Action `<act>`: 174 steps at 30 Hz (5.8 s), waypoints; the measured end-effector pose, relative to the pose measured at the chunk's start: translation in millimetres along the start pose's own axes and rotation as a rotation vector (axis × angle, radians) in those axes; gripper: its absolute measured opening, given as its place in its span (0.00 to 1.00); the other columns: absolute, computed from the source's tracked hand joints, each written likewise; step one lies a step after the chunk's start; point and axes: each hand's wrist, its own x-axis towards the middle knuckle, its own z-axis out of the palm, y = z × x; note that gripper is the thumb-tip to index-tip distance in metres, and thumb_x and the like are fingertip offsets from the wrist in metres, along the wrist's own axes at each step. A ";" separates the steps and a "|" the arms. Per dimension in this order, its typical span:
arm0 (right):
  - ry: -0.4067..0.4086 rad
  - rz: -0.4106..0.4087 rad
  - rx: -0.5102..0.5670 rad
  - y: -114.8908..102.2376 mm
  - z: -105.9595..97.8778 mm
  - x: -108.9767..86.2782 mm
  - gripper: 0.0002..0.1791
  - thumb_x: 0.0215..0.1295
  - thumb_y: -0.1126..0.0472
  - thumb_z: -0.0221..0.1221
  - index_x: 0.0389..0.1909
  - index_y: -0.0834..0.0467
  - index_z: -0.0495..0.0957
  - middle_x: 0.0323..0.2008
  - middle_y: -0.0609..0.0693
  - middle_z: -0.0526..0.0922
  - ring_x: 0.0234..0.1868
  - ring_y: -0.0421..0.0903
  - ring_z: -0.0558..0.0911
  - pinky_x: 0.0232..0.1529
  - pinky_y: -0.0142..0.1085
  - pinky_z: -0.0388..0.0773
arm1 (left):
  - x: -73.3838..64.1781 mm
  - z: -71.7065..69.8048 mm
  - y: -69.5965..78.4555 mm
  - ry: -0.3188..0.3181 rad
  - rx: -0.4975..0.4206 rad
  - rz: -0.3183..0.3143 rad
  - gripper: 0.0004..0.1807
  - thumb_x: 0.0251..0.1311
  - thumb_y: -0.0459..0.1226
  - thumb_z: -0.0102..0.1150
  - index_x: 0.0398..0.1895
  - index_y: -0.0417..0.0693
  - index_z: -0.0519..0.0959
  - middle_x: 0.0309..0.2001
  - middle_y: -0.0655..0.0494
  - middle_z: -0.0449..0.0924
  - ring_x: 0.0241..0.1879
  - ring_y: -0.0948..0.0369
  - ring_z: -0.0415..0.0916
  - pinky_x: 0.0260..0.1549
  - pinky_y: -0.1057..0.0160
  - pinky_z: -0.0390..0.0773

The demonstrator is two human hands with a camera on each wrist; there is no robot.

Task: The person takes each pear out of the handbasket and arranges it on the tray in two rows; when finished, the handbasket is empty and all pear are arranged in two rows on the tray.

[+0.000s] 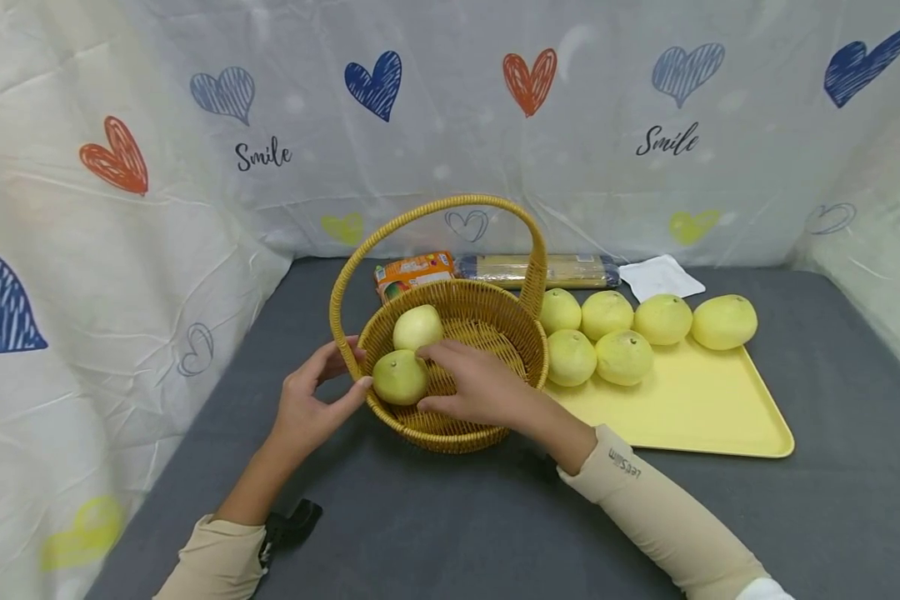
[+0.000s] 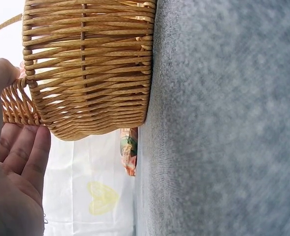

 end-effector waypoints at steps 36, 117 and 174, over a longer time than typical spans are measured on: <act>0.012 0.074 0.040 -1.9 13.3 11.5 0.31 0.56 0.46 0.74 0.58 0.52 0.76 0.46 0.44 0.81 0.40 0.42 0.80 0.38 0.38 0.78 | -1.4 1.7 -3.4 -0.008 -0.005 -0.025 0.28 0.49 0.17 0.68 0.57 0.25 0.74 0.45 0.35 0.82 0.45 0.42 0.81 0.51 0.69 0.79; 0.268 0.040 0.320 6.8 -25.9 -64.2 0.38 0.47 0.57 0.79 0.62 0.53 0.76 0.54 0.47 0.79 0.45 0.44 0.80 0.43 0.42 0.85 | -9.5 1.1 -25.9 0.005 0.008 -0.028 0.29 0.50 0.20 0.70 0.59 0.30 0.76 0.47 0.43 0.84 0.47 0.48 0.82 0.52 0.68 0.79; 0.521 0.483 0.263 83.3 -155.3 -166.2 0.38 0.59 0.64 0.73 0.69 0.54 0.68 0.54 0.48 0.73 0.44 0.30 0.80 0.37 0.23 0.80 | -11.2 1.9 -36.7 -0.008 0.007 -0.042 0.29 0.53 0.24 0.70 0.61 0.34 0.76 0.49 0.47 0.84 0.48 0.52 0.82 0.52 0.68 0.79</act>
